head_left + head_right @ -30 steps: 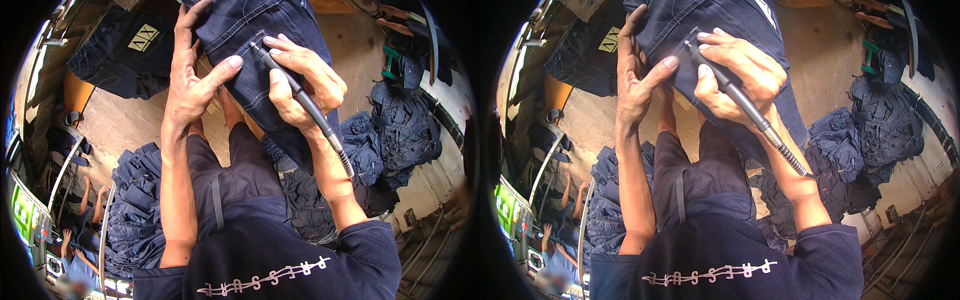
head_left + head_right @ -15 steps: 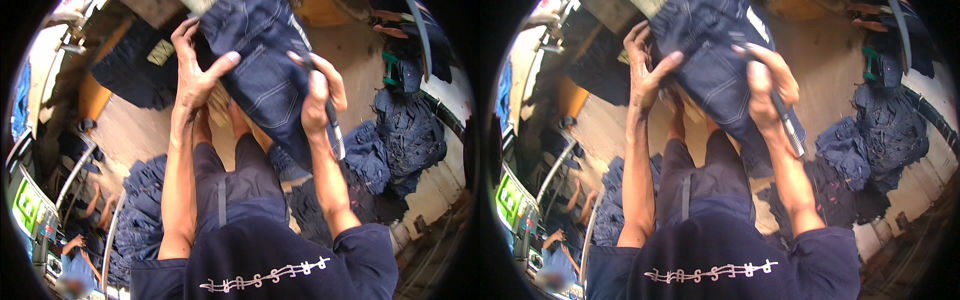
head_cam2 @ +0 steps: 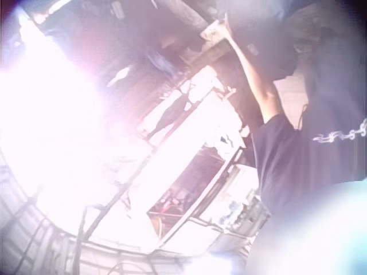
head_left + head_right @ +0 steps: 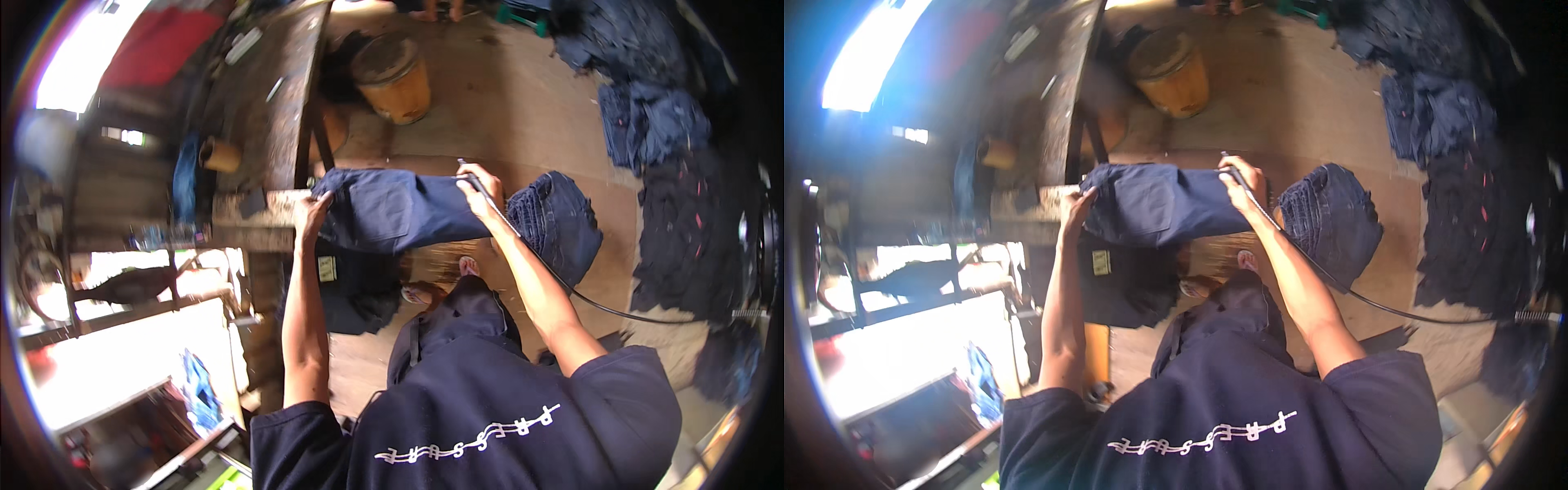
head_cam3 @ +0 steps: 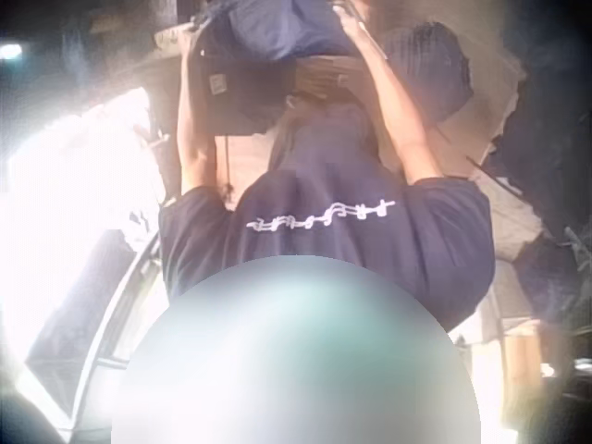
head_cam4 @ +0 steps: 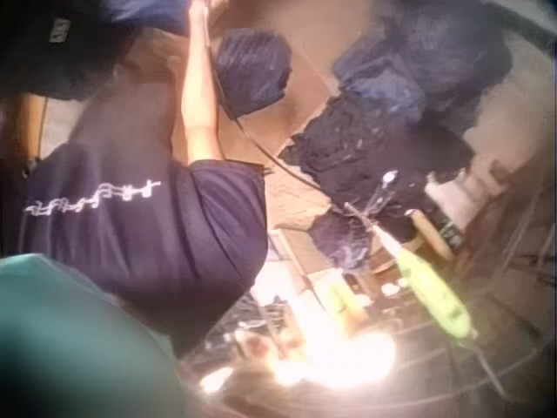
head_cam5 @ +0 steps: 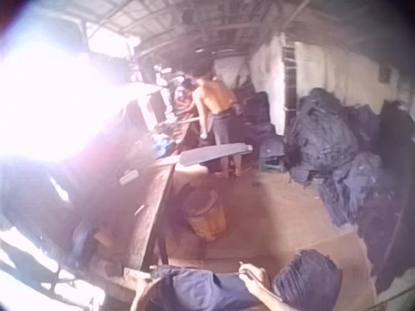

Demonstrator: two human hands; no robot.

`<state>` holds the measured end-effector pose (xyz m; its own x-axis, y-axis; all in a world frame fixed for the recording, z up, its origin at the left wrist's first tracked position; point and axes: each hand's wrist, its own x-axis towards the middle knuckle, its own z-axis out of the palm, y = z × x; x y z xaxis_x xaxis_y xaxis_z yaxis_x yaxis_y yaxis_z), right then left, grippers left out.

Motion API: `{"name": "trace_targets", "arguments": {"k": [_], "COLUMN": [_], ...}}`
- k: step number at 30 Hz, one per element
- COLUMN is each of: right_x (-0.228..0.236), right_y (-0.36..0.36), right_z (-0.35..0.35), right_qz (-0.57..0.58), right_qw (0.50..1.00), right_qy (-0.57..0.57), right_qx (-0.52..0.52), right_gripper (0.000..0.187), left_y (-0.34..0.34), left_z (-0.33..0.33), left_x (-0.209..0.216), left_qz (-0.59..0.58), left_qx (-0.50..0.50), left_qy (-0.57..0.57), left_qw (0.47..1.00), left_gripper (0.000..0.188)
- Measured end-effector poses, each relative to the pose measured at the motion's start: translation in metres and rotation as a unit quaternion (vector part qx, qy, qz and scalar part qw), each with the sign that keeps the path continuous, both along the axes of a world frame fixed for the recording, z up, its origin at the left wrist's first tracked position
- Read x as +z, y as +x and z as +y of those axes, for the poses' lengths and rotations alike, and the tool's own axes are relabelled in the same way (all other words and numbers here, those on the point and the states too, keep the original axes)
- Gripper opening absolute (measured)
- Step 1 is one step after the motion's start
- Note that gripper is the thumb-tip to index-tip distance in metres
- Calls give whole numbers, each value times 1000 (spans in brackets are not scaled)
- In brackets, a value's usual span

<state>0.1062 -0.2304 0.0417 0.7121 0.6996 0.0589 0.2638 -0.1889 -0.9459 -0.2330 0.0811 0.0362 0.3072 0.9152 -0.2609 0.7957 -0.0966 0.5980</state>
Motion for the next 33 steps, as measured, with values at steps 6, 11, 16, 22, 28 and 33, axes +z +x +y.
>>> {"name": "trace_targets", "arguments": {"k": [6, 11, 16, 22, 28, 33], "right_x": [-16, -24, -23, -7, 21, 10], "right_y": [25, 36, 93, 153, 114, 3], "right_z": [-18, -41, -142, -312, -361, -350], "right_qz": [-139, -175, -121, -306, -199, -197], "right_qw": [983, 981, 984, 907, 912, 951], "right_qy": [116, 46, 49, -73, -253, -182], "right_qx": [8, -72, -121, -278, -252, -151], "right_gripper": [16, 23, 12, 41, 24, 22], "left_y": [39, 69, 131, 250, 184, 41], "left_z": [-7, -39, -116, -301, -418, -388], "left_x": [-25, 65, 70, 34, -6, -7], "left_qz": [364, -129, -404, -192, -237, -256], "left_qx": [11, 40, 115, -152, -121, -192], "left_qy": [55, -323, -378, -257, -273, 13], "left_qw": [930, 937, 825, 935, 924, 947], "left_gripper": [112, 95, 67, 29, 55, 33]}}
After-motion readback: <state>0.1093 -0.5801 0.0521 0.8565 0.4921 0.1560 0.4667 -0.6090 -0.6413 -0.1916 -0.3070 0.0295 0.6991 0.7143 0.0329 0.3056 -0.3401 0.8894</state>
